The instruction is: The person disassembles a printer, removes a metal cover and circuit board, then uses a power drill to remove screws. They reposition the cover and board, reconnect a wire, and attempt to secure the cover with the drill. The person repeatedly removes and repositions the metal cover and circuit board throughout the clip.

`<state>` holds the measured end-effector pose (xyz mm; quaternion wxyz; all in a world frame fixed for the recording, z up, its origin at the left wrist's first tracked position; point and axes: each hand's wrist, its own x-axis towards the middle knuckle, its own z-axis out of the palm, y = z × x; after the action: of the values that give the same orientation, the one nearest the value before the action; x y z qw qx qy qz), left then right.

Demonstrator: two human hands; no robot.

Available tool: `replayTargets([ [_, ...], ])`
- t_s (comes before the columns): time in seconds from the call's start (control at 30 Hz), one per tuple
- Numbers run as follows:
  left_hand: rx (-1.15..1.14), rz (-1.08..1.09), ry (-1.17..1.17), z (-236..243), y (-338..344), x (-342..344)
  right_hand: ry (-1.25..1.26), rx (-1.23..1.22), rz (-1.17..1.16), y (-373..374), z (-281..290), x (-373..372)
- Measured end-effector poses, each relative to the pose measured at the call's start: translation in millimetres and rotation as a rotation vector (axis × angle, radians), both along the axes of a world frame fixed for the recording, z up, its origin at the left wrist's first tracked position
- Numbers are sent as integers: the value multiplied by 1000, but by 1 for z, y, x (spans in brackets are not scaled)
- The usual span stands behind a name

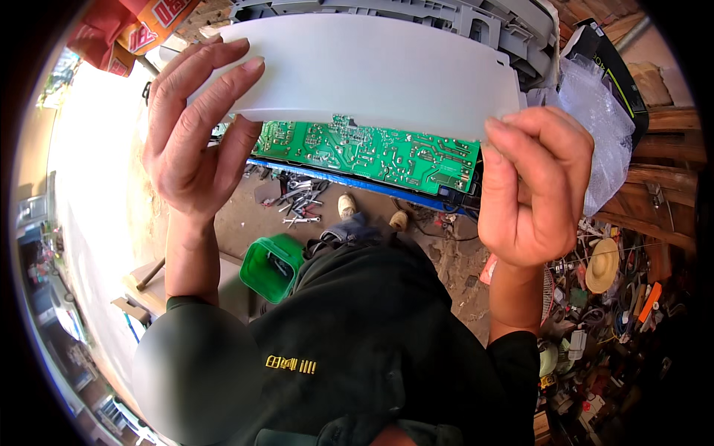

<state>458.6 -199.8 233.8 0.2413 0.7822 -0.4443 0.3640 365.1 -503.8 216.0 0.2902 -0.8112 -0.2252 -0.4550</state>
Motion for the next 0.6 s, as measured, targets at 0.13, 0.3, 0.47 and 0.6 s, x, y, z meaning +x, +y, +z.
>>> replayTargets([
  [0.13,87,66,274,-4,-6,23,93,-112,-11,-13,3,27],
  [0.3,195,121,463,-11,0,17,135,300,-134,-53,-7,-44],
  [0.47,172,168,461,-14,2,10,410,686,-499,-112,-91,-118],
  [0.6,125,151,451,-19,3,8,619,677,-717,-139,-188,-164],
])
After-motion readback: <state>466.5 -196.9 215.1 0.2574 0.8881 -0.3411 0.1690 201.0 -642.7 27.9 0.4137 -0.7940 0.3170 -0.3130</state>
